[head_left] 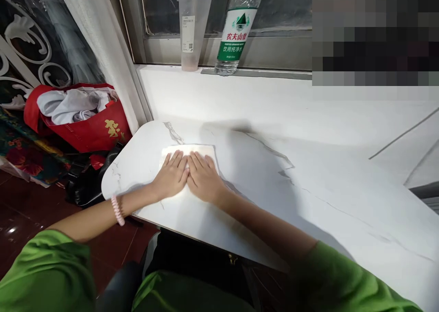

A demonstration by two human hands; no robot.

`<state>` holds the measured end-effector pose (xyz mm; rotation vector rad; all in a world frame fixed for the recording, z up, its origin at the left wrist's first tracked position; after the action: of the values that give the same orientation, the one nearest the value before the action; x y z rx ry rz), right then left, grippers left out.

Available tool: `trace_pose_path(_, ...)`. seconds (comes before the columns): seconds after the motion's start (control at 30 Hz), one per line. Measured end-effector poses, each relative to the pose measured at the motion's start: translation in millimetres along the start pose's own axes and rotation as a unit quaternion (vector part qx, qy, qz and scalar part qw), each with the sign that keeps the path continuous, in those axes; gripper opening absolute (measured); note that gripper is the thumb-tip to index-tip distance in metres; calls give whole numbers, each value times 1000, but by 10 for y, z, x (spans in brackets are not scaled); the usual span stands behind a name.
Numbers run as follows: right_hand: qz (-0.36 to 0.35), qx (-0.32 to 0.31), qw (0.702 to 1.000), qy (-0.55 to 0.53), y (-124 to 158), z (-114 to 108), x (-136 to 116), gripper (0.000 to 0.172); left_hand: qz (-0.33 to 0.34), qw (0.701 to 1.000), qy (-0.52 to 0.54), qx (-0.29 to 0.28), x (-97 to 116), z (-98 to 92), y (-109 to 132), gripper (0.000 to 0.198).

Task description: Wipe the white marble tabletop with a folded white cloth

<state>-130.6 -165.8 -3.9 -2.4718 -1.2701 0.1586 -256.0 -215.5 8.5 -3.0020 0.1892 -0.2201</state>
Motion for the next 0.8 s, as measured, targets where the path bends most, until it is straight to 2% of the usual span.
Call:
trace_pose_path(0.1,10,-24,1000,8,-392,184,190,56,-30,1000,8,-2,-242,24,-381,54)
trace_pose_path(0.23,18,-19,1000,4,-832,392,515,56,-33,999,5,-13,-489,71,-929,56)
trace_pose_path(0.33,57,-16,998,1,-1073,522,746,57,-22,1000,4,-18,-626,120,-1322,54)
trace_pose_path(0.43,87,-15,996,8,-1211,614,894,58,-19,1000,5,-21,-712,158,-1587,54)
trace_pose_path(0.5,94,-3,995,10,-1242,645,939,57,-19,1000,7,-24,-733,167,-1661,54)
trace_pose_path(0.6,93,12,996,6,-1209,640,937,56,-22,999,9,-30,-710,160,-1639,55)
trace_pose_path(0.7,91,6,996,3,-1086,576,844,56,-19,999,3,-33,-643,140,-1488,55)
trace_pose_path(0.8,87,-2,996,0,-886,457,622,57,-7,999,-4,-32,-581,118,-1191,55)
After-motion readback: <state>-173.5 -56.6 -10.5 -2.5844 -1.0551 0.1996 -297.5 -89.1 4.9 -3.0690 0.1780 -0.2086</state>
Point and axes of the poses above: each hand's wrist, its own y-axis away from the middle knuckle, its own z-axis out of the palm, x = y × z, the point moved 2 cm from there along -y, towards the middle knuckle, and after that the axes turned 5 degrees about y, right-handed, at the moved point
